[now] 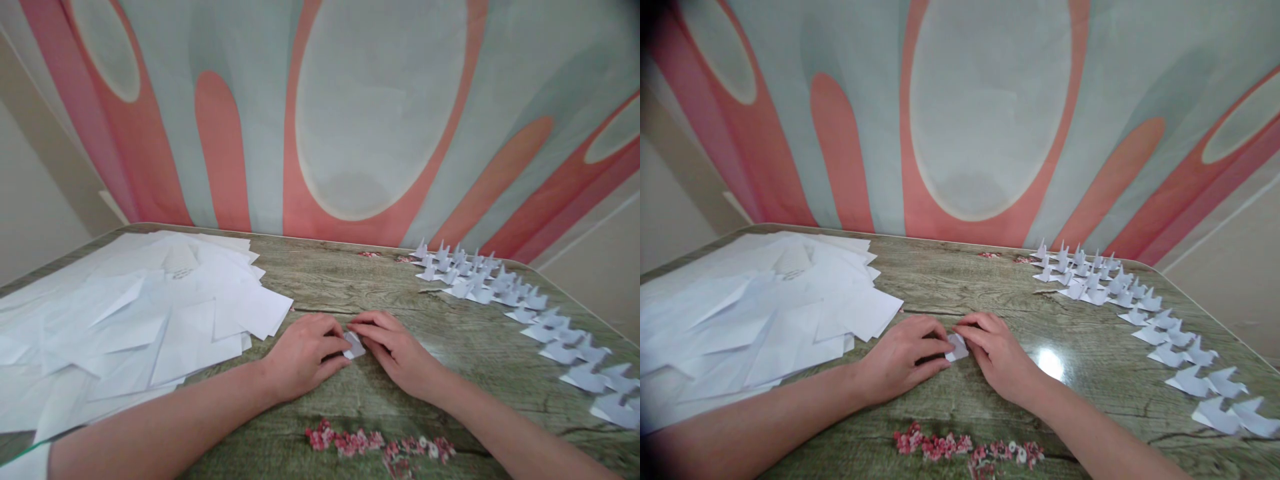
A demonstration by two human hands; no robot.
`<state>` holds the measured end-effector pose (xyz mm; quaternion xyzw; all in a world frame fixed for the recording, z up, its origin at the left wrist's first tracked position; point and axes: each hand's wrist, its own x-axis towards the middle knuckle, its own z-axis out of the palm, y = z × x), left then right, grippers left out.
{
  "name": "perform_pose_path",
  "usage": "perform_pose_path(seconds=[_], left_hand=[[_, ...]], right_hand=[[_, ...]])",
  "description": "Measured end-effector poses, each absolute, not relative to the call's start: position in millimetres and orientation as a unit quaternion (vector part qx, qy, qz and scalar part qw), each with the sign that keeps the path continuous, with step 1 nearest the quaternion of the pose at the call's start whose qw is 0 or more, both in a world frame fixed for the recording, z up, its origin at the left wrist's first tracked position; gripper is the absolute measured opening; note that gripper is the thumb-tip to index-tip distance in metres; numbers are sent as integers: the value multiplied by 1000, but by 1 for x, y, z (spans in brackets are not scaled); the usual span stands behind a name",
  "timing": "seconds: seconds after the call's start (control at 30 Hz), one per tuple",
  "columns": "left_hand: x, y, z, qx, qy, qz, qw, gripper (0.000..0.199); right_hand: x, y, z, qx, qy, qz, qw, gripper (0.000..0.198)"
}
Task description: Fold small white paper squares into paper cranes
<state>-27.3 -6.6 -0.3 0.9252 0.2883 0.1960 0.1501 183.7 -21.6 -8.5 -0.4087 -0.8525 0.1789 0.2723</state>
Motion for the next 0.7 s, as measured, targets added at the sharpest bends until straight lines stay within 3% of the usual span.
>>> perform_pose_path(seconds=[0.13,0.4,0.7], left_hand=[[-26,-6,-1,927,279,202,146,19],[-28,-5,-3,933,269,206,120,24],[-25,-9,2,945,271,174,54,17]], right_hand=[[183,-18,-10,-393,-877,148,233,36],[187,-21,-12,-400,-857,173,276,22],[184,-21,-10,-415,-846,208,263,16]])
